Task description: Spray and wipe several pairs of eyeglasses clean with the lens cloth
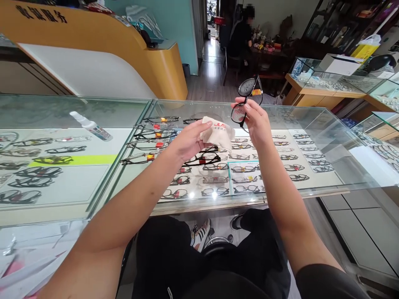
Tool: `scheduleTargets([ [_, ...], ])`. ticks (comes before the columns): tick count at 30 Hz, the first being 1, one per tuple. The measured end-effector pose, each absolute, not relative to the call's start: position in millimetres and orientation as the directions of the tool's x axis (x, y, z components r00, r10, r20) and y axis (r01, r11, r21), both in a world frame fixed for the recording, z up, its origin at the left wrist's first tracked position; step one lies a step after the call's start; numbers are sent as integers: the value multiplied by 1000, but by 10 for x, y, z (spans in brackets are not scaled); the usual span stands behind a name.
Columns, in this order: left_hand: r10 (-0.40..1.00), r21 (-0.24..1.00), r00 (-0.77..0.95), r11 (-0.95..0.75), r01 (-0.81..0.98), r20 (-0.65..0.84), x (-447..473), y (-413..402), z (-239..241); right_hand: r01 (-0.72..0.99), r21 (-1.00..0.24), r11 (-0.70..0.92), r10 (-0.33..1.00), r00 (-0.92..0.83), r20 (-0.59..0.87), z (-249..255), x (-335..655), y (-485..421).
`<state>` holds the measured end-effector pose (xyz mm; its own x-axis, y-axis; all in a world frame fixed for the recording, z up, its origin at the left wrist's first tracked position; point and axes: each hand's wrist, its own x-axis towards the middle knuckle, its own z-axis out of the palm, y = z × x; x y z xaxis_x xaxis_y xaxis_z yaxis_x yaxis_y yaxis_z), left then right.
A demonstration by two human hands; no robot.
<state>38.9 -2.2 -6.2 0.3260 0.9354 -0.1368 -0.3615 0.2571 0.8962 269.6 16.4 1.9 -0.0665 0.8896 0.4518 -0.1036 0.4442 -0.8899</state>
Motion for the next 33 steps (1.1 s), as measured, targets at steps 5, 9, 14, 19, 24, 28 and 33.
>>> scheduleTargets([
  [5,955,868,284,208,-451,-82,293,48,-30,-139,-899,414,889,-152,433,50,2659,95],
  [9,972,848,217,192,-494,-93,289,109,-65,-130,-913,387,868,-283,408,76,2625,21],
  [14,980,826,182,165,-539,-77,246,156,-58,-67,-928,367,823,-442,357,66,2572,-31],
  [19,977,800,207,160,-579,-45,199,139,1,-61,-931,360,788,-515,338,52,2528,-52],
  [24,958,809,282,135,-572,40,170,107,18,-30,-939,341,808,-502,309,83,2504,-86],
  [28,951,845,305,130,-518,41,157,94,2,-26,-946,323,824,-484,294,81,2497,-85],
  [33,943,852,318,88,-517,95,187,68,14,-37,-938,346,811,-491,318,54,2483,-69],
])
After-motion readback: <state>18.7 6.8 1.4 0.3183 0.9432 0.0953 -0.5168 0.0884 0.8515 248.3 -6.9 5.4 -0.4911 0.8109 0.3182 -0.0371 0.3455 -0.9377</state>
